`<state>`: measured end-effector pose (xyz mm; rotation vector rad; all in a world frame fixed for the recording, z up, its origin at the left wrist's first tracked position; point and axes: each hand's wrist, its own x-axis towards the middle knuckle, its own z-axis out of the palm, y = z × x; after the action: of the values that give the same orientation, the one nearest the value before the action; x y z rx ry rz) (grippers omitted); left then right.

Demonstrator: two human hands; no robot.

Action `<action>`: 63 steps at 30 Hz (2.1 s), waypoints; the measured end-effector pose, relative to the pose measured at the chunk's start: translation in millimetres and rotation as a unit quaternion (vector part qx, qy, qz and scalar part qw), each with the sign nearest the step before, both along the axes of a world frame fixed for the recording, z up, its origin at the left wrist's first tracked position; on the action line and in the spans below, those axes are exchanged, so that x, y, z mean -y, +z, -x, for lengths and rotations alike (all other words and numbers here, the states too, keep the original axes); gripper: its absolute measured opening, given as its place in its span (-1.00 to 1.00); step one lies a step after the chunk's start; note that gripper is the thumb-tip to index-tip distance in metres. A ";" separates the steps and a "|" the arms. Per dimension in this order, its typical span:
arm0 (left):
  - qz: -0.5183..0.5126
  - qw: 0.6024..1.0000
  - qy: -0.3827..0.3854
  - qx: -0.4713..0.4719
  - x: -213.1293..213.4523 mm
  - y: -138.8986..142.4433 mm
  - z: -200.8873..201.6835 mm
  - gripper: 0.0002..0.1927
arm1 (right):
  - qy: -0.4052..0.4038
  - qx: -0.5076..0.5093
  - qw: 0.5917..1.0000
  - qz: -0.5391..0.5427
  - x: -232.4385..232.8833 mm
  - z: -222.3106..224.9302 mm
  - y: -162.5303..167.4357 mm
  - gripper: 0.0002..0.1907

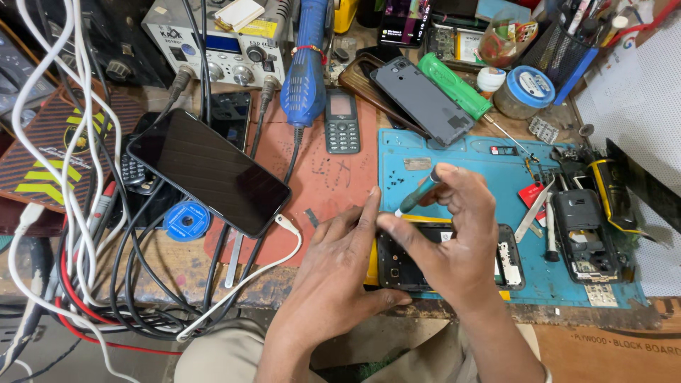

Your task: The person pries open the back cover of a smartphone, unscrews internal screws with a screwdriver, and handles the phone's internal components and a replacement screen protector package on a cluttered repair workbench.

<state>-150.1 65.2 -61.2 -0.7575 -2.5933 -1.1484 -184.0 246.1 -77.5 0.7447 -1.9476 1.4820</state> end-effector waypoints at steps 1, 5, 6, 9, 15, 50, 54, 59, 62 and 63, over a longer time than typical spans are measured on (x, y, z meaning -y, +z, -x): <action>-0.002 1.000 -0.004 -0.019 0.1 -0.1 -0.8 0.38 | -0.010 0.012 1.000 0.006 0.0 -0.6 1.2 -0.31; 0.009 0.999 0.011 0.041 0.1 0.9 -0.5 0.37 | 0.029 0.038 0.998 0.037 3.7 -0.5 9.0 -0.44; 0.013 0.999 0.017 0.045 -0.1 1.3 -0.8 0.37 | 0.017 0.022 0.999 0.032 5.4 -0.2 11.0 -0.41; 0.002 1.000 0.007 0.004 0.2 1.6 -1.6 0.36 | 0.012 0.013 0.999 0.030 8.6 -0.1 15.3 -0.39; 0.002 1.000 0.001 0.017 1.9 -2.2 -1.8 0.36 | 0.024 -0.013 1.000 0.011 8.9 0.6 9.3 -0.36; 0.014 0.999 0.008 0.034 -3.1 -11.1 11.1 0.34 | 0.040 0.024 0.998 0.035 -2.2 10.1 -14.0 -0.32; 0.014 0.999 0.010 0.032 -3.1 -11.7 12.5 0.35 | 0.072 0.026 0.992 0.099 -8.1 8.3 -21.3 -0.32; 0.010 0.999 0.014 0.040 -3.3 -13.0 12.8 0.36 | 0.098 0.031 0.991 0.083 -9.7 9.3 -28.4 -0.33; 0.013 0.999 0.018 0.033 -3.1 -14.2 13.0 0.37 | 0.099 0.025 0.993 0.058 -8.2 10.1 -28.5 -0.33; 0.013 0.999 0.018 0.032 -3.0 -14.6 13.4 0.37 | 0.098 0.022 0.994 0.051 -7.6 10.5 -28.0 -0.33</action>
<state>-163.4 68.2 -75.8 -0.6863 -2.6675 -1.1483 -194.5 253.7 -105.5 0.8856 -1.8577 1.7148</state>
